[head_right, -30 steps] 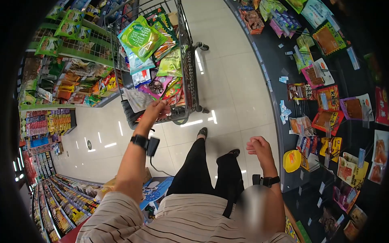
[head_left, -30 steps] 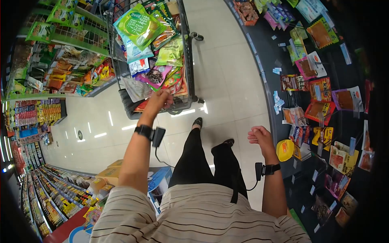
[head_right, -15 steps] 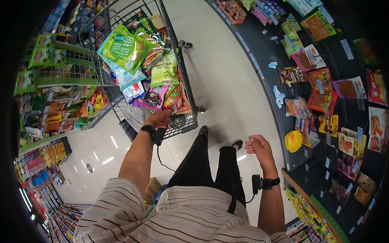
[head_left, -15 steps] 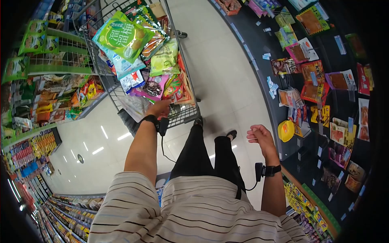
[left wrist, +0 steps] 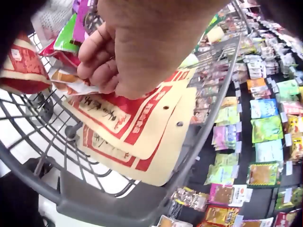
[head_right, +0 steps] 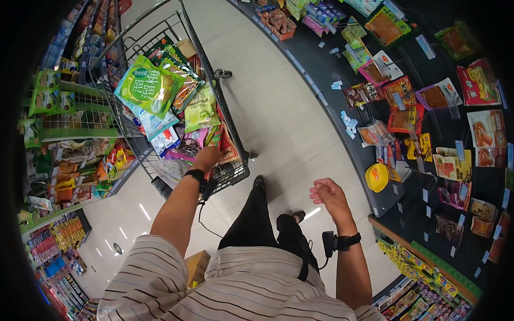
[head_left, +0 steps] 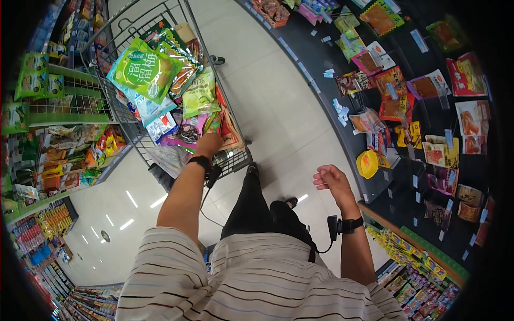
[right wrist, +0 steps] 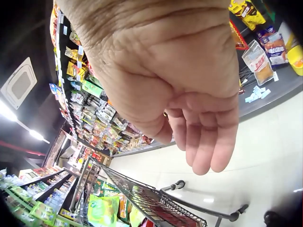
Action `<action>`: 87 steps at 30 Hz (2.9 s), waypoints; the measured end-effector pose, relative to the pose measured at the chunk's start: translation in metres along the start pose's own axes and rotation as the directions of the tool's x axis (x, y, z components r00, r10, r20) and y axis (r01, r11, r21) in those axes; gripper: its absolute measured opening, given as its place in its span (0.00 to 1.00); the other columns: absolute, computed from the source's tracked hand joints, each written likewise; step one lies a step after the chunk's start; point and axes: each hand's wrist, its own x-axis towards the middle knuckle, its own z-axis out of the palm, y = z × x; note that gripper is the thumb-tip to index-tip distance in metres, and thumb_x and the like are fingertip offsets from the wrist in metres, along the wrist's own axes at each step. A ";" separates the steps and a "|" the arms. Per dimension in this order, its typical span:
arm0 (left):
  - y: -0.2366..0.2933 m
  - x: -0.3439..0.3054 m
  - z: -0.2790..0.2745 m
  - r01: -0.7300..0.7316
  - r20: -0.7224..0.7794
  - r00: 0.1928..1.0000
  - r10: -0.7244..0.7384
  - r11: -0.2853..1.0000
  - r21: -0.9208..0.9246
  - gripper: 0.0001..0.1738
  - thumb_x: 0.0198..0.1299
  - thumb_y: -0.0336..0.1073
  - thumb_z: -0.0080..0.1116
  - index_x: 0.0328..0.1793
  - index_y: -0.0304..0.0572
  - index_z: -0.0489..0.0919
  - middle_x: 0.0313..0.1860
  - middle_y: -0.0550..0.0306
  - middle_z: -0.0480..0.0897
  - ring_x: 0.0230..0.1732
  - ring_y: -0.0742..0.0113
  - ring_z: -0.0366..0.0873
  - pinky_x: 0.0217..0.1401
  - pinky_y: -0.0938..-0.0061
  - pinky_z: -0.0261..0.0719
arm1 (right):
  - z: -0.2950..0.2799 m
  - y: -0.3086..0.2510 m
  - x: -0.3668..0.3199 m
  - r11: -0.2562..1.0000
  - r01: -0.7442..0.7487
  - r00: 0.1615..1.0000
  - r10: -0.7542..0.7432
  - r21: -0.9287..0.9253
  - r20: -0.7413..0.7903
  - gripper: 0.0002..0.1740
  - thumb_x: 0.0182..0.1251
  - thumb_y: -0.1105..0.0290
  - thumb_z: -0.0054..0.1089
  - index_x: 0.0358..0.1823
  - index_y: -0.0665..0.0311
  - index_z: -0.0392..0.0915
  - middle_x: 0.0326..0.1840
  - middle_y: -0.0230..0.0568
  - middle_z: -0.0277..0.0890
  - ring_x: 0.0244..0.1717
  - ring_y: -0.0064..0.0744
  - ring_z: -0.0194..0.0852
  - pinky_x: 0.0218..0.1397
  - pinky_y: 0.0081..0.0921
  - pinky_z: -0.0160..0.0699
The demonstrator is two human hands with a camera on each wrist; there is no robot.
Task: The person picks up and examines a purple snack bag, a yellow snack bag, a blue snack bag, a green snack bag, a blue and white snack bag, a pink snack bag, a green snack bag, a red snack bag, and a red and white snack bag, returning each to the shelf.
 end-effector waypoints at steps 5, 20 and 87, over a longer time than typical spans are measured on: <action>-0.037 -0.051 -0.026 -0.072 -0.121 0.992 0.035 0.947 -0.314 0.22 0.67 0.50 0.47 0.42 0.46 0.87 0.36 0.43 0.86 0.43 0.46 0.85 0.50 0.57 0.79 | 0.003 -0.003 -0.008 0.996 0.081 0.996 -0.082 0.024 0.047 0.14 0.76 0.67 0.50 0.54 0.68 0.75 0.45 0.43 0.82 0.42 0.29 0.82 0.47 0.25 0.82; 0.202 -0.279 -0.192 -0.563 -0.477 0.821 0.313 0.306 -0.768 0.13 0.68 0.40 0.50 0.38 0.40 0.79 0.31 0.64 0.80 0.34 0.76 0.74 0.44 0.79 0.71 | 0.064 -0.115 -0.103 0.364 0.886 0.436 -0.866 -0.288 0.244 0.45 0.62 0.61 0.68 0.77 0.64 0.56 0.75 0.55 0.61 0.69 0.51 0.70 0.70 0.32 0.69; 0.577 -0.446 0.061 -0.976 -0.411 -0.210 0.887 -0.162 0.149 0.20 0.65 0.32 0.62 0.62 0.36 0.76 0.59 0.47 0.78 0.57 0.58 0.77 0.56 0.71 0.76 | -0.266 0.178 -0.390 0.085 0.816 0.520 -0.541 0.572 -0.661 0.21 0.75 0.65 0.56 0.62 0.70 0.72 0.60 0.43 0.78 0.61 0.31 0.77 0.66 0.30 0.76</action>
